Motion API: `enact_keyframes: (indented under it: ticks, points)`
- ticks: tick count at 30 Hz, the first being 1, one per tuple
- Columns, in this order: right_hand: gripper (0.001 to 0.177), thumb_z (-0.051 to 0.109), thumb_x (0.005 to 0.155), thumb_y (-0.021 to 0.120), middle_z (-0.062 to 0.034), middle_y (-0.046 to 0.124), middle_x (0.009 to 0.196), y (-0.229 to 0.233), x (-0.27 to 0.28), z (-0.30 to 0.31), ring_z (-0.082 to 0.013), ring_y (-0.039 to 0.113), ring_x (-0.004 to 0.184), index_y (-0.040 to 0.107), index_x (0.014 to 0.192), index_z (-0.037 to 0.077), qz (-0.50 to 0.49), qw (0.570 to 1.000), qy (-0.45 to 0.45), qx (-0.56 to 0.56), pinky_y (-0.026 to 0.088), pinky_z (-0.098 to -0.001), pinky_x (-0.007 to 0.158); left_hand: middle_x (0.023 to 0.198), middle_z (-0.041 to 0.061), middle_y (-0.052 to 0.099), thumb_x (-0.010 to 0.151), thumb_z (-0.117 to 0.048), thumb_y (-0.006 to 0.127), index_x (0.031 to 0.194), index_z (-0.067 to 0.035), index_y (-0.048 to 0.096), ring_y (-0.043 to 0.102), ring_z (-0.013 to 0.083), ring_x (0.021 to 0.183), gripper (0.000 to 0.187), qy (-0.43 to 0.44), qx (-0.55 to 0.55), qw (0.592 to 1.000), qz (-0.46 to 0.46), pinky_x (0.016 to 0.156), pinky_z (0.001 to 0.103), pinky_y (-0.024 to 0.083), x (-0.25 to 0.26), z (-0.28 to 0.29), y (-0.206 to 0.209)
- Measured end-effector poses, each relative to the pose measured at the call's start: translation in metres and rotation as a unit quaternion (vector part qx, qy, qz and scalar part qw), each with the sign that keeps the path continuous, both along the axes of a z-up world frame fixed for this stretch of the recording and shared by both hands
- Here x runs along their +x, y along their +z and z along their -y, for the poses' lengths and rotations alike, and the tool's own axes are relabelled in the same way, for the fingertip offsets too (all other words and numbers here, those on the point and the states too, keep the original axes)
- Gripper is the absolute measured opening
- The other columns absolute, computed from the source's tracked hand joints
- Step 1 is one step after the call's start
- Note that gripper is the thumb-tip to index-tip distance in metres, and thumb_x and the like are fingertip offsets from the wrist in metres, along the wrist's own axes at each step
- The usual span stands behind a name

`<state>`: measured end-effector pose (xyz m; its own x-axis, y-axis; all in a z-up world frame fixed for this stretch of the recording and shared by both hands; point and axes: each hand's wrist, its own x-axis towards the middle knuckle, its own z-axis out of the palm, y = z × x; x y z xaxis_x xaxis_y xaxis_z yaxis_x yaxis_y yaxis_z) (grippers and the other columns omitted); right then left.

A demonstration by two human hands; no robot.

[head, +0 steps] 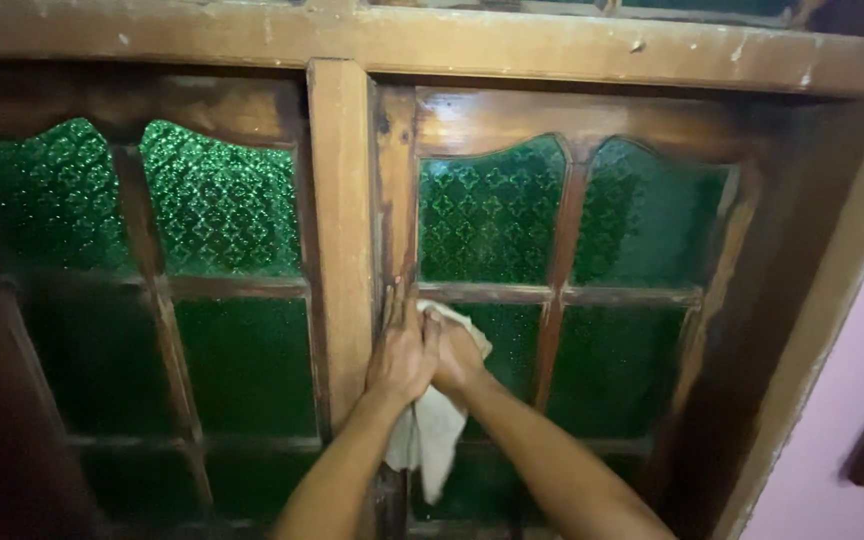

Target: Clean the glass panes and wooden frame of a window using a cloth.

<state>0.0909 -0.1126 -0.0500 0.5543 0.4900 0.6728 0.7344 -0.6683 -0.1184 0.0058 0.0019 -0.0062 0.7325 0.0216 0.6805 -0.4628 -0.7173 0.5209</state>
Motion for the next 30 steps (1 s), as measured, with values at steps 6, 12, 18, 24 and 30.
enact_keyframes:
  ticks: [6,12,18,24,30]
  points:
    - [0.029,0.019,0.089,0.057,-0.0246,0.072,0.105,-0.049,-0.014,0.000,-0.0438,0.069,0.091,0.066,0.112,0.004,-0.031,0.991,0.038,-0.123,0.055,-0.0541,0.076,0.167,0.029,0.012,0.102,-0.032,0.048,0.154,0.008,0.024,0.017,0.0428,0.153,0.070,-0.012,0.026,1.000,0.011,0.122,0.046,0.021,0.001,-0.002,-0.001]
    - [0.021,0.016,0.087,0.059,-0.0231,0.074,0.099,-0.099,0.010,0.007,-0.0431,0.071,0.088,0.072,0.101,0.008,-0.020,0.988,0.014,-0.154,0.057,-0.0530,0.076,0.167,0.028,0.012,0.098,-0.030,0.052,0.148,0.008,0.034,0.017,0.0431,0.153,0.065,0.014,0.071,0.997,-0.001,0.123,0.046,0.021,0.002,-0.004,-0.002]
    - [0.021,0.014,0.079,0.062,-0.0215,0.074,0.095,-0.036,-0.024,0.011,-0.0411,0.071,0.089,0.072,0.097,0.007,-0.045,0.990,-0.022,-0.133,0.057,-0.0522,0.077,0.166,0.032,0.014,0.098,-0.029,0.052,0.145,0.009,0.039,0.019,0.0457,0.152,0.062,0.009,0.070,0.997,0.007,0.122,0.048,0.021,0.000,-0.005,-0.003]
    - [0.030,0.017,0.082,0.062,-0.0194,0.070,0.111,0.026,-0.028,0.019,-0.0403,0.067,0.110,0.066,0.106,0.000,0.213,0.973,-0.027,-0.084,0.059,-0.0480,0.081,0.163,0.032,0.021,0.105,-0.034,0.044,0.149,0.006,0.037,0.025,0.0458,0.152,0.060,-0.016,-0.007,1.000,0.025,0.124,0.047,0.025,0.002,-0.003,-0.001]
    - [0.038,0.020,0.087,0.060,-0.0265,0.066,0.118,-0.001,-0.037,0.010,-0.0442,0.067,0.096,0.064,0.118,-0.002,-0.036,0.999,0.003,0.015,0.055,-0.0511,0.079,0.166,0.030,0.016,0.102,-0.029,0.044,0.154,0.004,0.030,0.019,0.0444,0.153,0.063,-0.007,0.020,1.000,0.011,0.122,0.047,0.022,0.002,-0.003,-0.004]
